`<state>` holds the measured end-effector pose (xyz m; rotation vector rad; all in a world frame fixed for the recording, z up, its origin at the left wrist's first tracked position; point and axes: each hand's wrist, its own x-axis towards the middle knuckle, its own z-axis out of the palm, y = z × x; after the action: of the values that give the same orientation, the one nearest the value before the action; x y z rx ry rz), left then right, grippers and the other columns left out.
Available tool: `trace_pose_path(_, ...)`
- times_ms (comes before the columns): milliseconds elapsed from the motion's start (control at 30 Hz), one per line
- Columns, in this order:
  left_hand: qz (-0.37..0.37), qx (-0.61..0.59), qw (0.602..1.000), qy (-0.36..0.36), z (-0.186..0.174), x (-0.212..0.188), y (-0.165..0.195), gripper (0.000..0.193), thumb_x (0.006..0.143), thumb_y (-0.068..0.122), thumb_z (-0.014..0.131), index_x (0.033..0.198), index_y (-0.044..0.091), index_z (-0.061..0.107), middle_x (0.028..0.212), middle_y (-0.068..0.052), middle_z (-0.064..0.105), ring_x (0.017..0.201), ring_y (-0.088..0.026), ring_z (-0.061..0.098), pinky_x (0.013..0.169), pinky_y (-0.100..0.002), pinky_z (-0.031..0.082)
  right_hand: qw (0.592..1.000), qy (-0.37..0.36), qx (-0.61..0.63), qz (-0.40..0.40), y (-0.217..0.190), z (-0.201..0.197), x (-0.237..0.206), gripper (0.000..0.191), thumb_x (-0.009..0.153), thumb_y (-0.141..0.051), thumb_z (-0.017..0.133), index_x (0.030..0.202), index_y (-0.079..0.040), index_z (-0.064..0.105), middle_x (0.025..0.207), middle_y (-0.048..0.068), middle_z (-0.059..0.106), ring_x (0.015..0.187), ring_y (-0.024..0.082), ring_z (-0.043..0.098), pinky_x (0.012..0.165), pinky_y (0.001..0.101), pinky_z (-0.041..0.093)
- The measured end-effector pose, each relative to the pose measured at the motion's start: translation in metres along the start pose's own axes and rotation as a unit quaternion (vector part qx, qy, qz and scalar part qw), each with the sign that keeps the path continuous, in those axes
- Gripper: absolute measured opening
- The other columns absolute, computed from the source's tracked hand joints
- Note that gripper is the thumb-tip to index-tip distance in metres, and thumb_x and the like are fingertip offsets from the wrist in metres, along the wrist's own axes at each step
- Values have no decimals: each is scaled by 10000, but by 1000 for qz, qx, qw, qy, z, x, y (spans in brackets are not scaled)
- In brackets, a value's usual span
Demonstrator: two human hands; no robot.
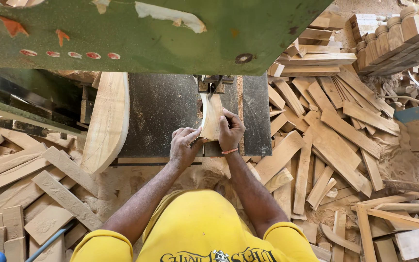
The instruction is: The person cuts curved wooden workpieces on a bandsaw, guiding each piece along the blade with both hands and turning it to follow the marked line. They reposition the wood repeatedly, trim off sections, and set cut pieces aside among the scrap wood on the floor.
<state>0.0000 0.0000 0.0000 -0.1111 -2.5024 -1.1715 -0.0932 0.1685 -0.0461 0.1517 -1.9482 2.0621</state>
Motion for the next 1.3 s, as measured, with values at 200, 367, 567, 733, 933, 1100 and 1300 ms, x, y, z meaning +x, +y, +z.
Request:
trace_pose_path(200, -1, 2, 1000, 1, 5, 0, -4, 472, 883, 343, 790, 1243, 41, 737, 1019, -63, 747, 1017, -212, 654, 989, -406, 439, 1000, -4, -19, -9, -1, 1, 5, 217, 974, -40, 654, 1161, 44, 724, 949, 20, 731, 798, 35, 628, 675, 195, 525)
trace_pose_path(367, -3, 10, 1000, -1, 14, -1, -10, 446, 891, 313, 784, 1254, 58, 736, 1032, -63, 755, 1033, -204, 662, 1002, -395, 435, 999, -4, -37, -1, -1, 0, 11, 220, 959, -57, 663, 1142, 38, 739, 917, 22, 727, 772, 38, 628, 651, 201, 531)
trace_pose_path(567, 67, 113, 991, 25, -29, 16, -21, 367, 836, 362, 827, 1157, 201, 753, 1113, -41, 783, 1090, -208, 686, 1074, -407, 397, 997, -13, -70, -13, 2, -4, 20, 225, 960, -52, 667, 1149, 35, 752, 873, 8, 705, 740, 35, 597, 628, 197, 503)
trace_pose_path(733, -125, 373, 908, 144, -140, 33, -58, 909, 749, 543, 902, 1466, 85, 583, 1363, -227, 620, 1221, -359, 527, 1032, -510, 376, 1000, -16, -24, -2, 11, 6, 27, 205, 957, -35, 669, 1131, 40, 747, 883, 3, 708, 742, 33, 595, 635, 189, 485)
trace_pose_path(933, -290, 331, 898, 6, -164, 15, -54, 937, 816, 535, 855, 1526, 68, 460, 1308, -277, 558, 1199, -401, 505, 988, -539, 462, 1000, -21, 1, 12, 18, 0, 41, 185, 964, -35, 681, 1118, 36, 756, 870, -4, 698, 728, 33, 577, 630, 188, 468)
trace_pose_path(1100, -305, 307, 902, -4, -172, -36, -26, 922, 771, 484, 869, 1510, 79, 496, 1324, -245, 567, 1196, -369, 523, 974, -510, 478, 1000, -16, -16, -16, 17, 11, 47, 202, 950, -45, 684, 1125, 24, 756, 908, 5, 724, 772, 40, 616, 674, 195, 514)
trace_pose_path(1300, -80, 336, 928, 143, -138, -69, -11, 587, 867, 384, 815, 1338, 73, 654, 1365, -187, 630, 1258, -331, 576, 1085, -465, 452, 999, -18, -38, -22, 19, 15, 50, 209, 944, -65, 679, 1116, 19, 763, 933, 35, 751, 800, 52, 657, 677, 210, 557)
